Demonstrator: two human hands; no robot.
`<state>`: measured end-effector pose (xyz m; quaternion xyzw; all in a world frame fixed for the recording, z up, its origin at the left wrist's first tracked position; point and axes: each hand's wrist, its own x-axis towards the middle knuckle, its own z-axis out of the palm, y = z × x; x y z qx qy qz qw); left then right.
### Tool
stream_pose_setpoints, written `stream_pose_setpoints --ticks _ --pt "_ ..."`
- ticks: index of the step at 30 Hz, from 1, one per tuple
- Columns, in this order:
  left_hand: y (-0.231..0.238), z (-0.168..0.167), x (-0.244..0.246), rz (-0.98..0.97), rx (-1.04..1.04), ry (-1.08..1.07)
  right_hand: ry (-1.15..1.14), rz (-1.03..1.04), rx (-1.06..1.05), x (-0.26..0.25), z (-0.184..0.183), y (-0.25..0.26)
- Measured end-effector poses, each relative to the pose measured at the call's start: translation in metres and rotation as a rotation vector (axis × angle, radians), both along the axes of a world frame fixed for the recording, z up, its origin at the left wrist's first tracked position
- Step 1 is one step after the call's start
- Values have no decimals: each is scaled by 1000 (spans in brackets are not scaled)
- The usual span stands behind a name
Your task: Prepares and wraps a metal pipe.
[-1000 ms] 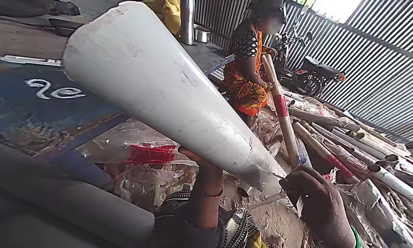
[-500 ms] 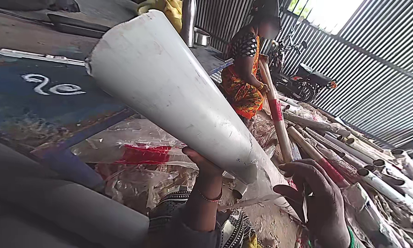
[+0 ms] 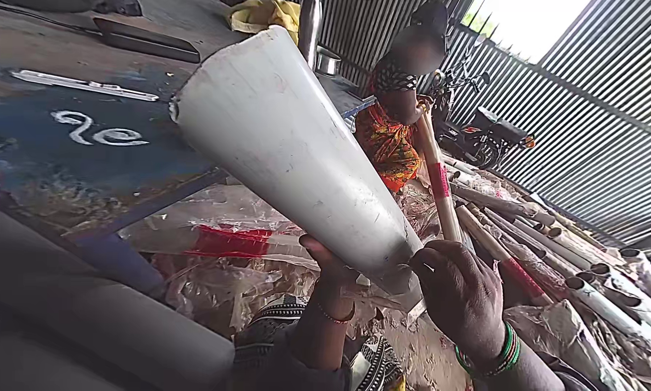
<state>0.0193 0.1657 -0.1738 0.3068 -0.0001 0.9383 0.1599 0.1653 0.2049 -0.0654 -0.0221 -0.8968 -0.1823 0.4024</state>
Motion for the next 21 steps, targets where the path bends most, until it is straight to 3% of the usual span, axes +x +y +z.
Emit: stream_pose_setpoints --ticks 7,13,17,21 --pt "-9 20 8 107 -155 -100 61 30 -147 7 -1 8" --pt "6 3 -4 39 52 0 27 112 -402 22 0 5" --pt "-4 27 -3 89 -50 -85 66 182 -572 34 7 10" --pt "-5 33 -3 62 31 -68 76 279 -654 40 5 14"
